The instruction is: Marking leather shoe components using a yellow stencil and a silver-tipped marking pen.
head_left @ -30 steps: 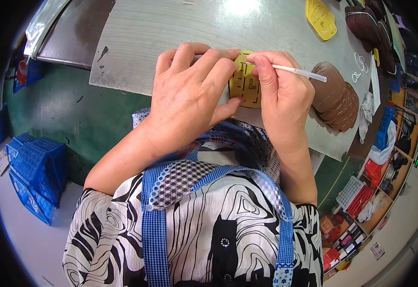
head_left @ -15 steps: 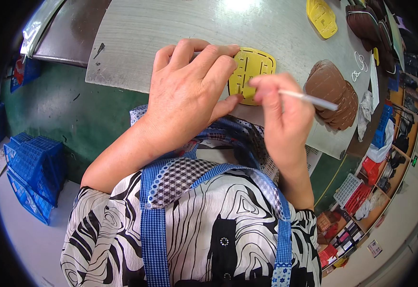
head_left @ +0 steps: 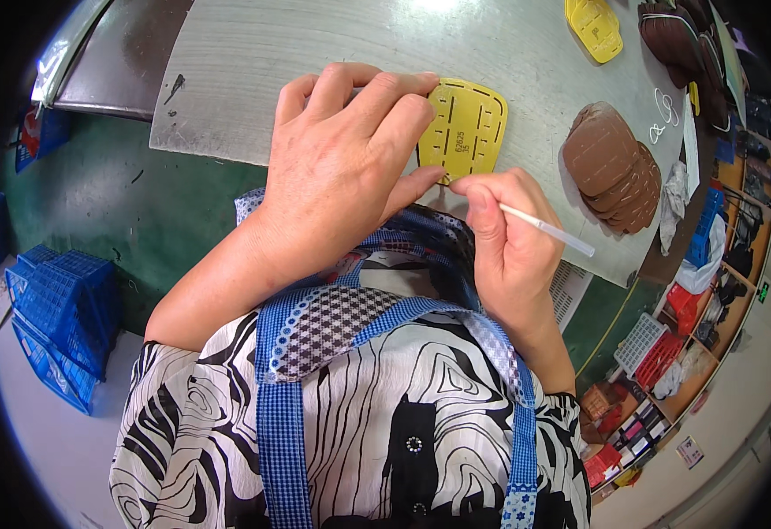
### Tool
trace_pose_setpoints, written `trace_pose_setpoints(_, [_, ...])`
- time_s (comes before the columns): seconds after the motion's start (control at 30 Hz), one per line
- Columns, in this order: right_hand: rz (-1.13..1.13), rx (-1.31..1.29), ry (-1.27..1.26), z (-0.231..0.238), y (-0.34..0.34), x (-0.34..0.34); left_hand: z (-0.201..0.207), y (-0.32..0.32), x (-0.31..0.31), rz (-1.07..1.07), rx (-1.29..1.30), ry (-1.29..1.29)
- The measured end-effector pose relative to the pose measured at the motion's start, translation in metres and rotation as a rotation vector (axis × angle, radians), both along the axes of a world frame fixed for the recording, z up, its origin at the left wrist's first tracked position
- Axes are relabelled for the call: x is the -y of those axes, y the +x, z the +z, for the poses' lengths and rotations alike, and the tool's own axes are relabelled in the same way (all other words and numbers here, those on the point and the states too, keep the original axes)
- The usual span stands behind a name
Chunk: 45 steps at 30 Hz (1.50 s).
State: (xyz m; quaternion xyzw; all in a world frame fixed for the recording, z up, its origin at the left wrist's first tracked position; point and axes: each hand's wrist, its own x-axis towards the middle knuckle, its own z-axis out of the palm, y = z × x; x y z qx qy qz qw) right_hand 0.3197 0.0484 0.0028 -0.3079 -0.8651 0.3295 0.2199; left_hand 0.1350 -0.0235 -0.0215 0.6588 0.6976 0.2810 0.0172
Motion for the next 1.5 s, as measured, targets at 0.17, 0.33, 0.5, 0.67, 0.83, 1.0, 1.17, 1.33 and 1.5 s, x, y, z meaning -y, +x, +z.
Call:
trace_pose_setpoints(0.17, [-0.037,0.013,-0.002,-0.001,0.002,-0.008,0.001,0.000,0.001,0.003,-0.010,-0.031])
trace_pose_setpoints(0.33, [-0.150,-0.187,0.032,-0.011,-0.008,-0.040,0.001,0.004,0.002,-0.005,-0.069,-0.018])
trace_pose_setpoints(0.5, [-0.107,-0.143,0.134,-0.015,-0.017,-0.047,0.001,0.005,0.000,-0.008,-0.055,-0.024])
trace_pose_setpoints(0.67, [-0.061,0.036,0.056,0.001,0.007,-0.011,0.002,0.005,0.001,0.005,-0.060,-0.037])
trace_pose_setpoints(0.83, [-0.082,0.019,-0.013,0.002,0.012,0.001,0.002,0.004,0.000,-0.011,-0.061,-0.028])
trace_pose_setpoints(1.0, [-0.135,-0.089,-0.172,-0.001,0.005,-0.018,0.002,0.004,0.001,-0.008,-0.062,-0.036])
trace_pose_setpoints(1.17, [-0.174,-0.170,0.060,-0.017,-0.012,-0.044,0.003,0.006,0.001,-0.011,-0.060,-0.034])
trace_pose_setpoints(1.33, [-0.134,-0.098,0.197,-0.013,-0.008,-0.036,0.000,0.006,0.002,-0.011,-0.053,-0.036])
trace_pose_setpoints(1.5, [-0.141,0.029,0.040,-0.001,0.007,-0.009,0.002,0.002,0.000,-0.016,-0.058,-0.043])
